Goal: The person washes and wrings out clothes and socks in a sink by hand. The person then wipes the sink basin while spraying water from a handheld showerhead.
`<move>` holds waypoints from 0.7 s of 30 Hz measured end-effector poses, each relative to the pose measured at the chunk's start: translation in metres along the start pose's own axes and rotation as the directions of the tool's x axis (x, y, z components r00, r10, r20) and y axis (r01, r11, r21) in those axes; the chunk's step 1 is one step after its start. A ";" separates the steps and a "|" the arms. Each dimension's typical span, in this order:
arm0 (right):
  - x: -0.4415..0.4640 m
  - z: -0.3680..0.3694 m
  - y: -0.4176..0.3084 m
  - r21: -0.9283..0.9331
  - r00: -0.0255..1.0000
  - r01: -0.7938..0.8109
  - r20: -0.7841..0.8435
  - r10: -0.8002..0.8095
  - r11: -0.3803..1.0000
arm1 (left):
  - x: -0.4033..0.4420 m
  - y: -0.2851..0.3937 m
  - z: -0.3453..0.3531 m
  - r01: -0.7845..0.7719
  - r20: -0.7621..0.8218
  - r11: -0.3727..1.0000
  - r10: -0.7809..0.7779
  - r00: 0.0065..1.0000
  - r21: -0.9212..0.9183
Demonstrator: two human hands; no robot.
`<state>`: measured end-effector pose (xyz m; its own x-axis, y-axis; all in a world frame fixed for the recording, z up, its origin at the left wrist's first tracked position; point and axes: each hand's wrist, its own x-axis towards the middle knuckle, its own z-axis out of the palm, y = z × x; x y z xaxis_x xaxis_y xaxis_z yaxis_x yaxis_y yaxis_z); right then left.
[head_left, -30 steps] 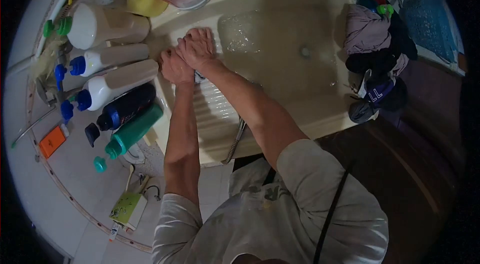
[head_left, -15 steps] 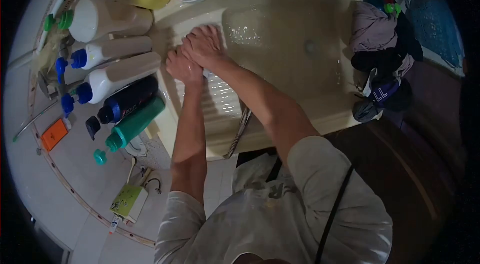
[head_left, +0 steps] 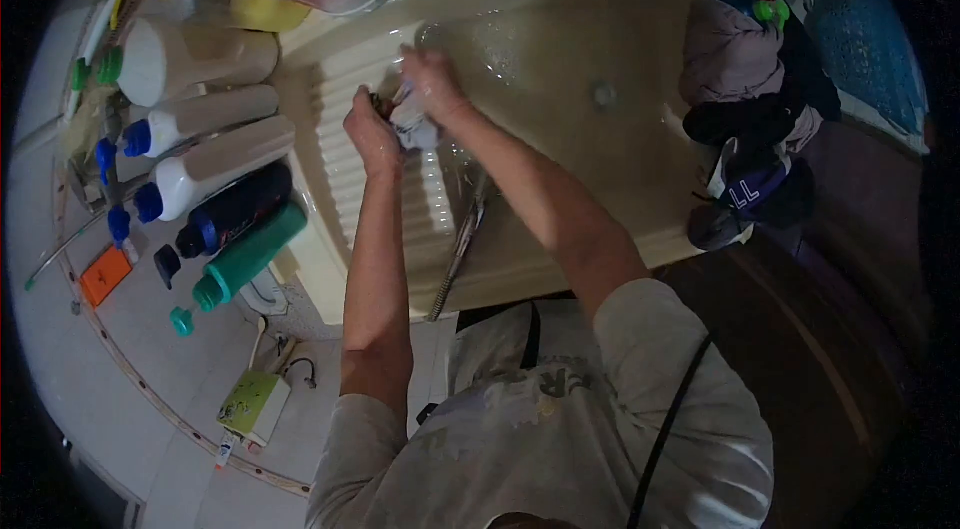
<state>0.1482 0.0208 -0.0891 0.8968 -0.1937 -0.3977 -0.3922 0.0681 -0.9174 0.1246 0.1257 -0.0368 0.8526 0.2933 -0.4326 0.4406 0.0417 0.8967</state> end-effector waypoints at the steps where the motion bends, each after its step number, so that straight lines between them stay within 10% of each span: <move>1: -0.007 -0.040 -0.012 0.371 0.984 -0.156 -0.019 0.176 0.915 | -0.014 0.006 0.031 0.029 0.019 0.991 -0.026 0.999 -0.134; 2: -0.014 -0.083 -0.025 0.316 0.983 -0.122 -0.094 0.159 0.941 | -0.029 0.007 0.057 -0.113 0.089 0.994 0.114 0.989 -0.014; 4: 0.017 -0.170 0.026 -0.464 0.963 -0.072 -0.264 -0.060 0.883 | -0.024 -0.024 0.080 -0.387 0.260 0.862 0.312 0.914 0.328; 5: 0.011 -0.208 0.034 -0.557 0.934 -0.107 -0.340 -0.109 0.824 | -0.024 -0.027 0.085 -0.517 0.395 0.634 0.338 0.854 0.574; 10: -0.026 -0.210 0.089 -0.869 0.784 -0.122 -0.380 -0.491 0.480 | -0.044 -0.106 0.108 -0.708 0.674 0.140 0.224 0.704 0.693; 12: -0.041 -0.218 0.085 -0.886 0.788 0.394 0.189 -0.586 0.245 | -0.035 -0.129 0.093 -0.665 0.658 0.100 0.096 0.746 0.740; 13: -0.041 -0.225 0.083 -0.887 0.793 0.384 0.174 -0.583 0.257 | -0.022 -0.137 0.088 -0.672 0.666 0.090 0.087 0.741 0.735; 15: -0.031 -0.243 0.075 -0.566 0.991 -0.040 -0.125 -0.037 0.824 | 0.010 -0.153 0.092 0.169 0.203 0.873 -0.288 0.936 0.458; 16: -0.032 -0.239 0.063 -0.561 0.991 -0.044 -0.127 -0.034 0.827 | 0.010 -0.173 0.094 0.408 0.217 0.910 -0.413 0.884 0.070; 18: -0.029 -0.214 0.035 -0.490 0.945 -0.317 -0.237 0.225 0.812 | -0.054 -0.071 0.123 0.627 0.346 0.778 -0.581 0.737 -0.028; 19: -0.029 -0.198 0.057 -0.090 0.991 -0.129 -0.054 0.125 0.988 | -0.084 -0.015 0.142 0.810 0.487 0.580 -0.684 0.543 -0.089; 21: -0.058 -0.153 0.040 0.055 0.998 0.009 0.058 -0.012 0.998 | -0.043 -0.112 0.112 0.775 0.565 0.593 -0.570 0.597 -0.219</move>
<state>0.0497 -0.1147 -0.1002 0.9117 -0.1376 -0.3871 -0.3724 0.1206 -0.9202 0.0699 0.0018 -0.1286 0.4162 -0.3883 -0.8222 0.8602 0.4613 0.2176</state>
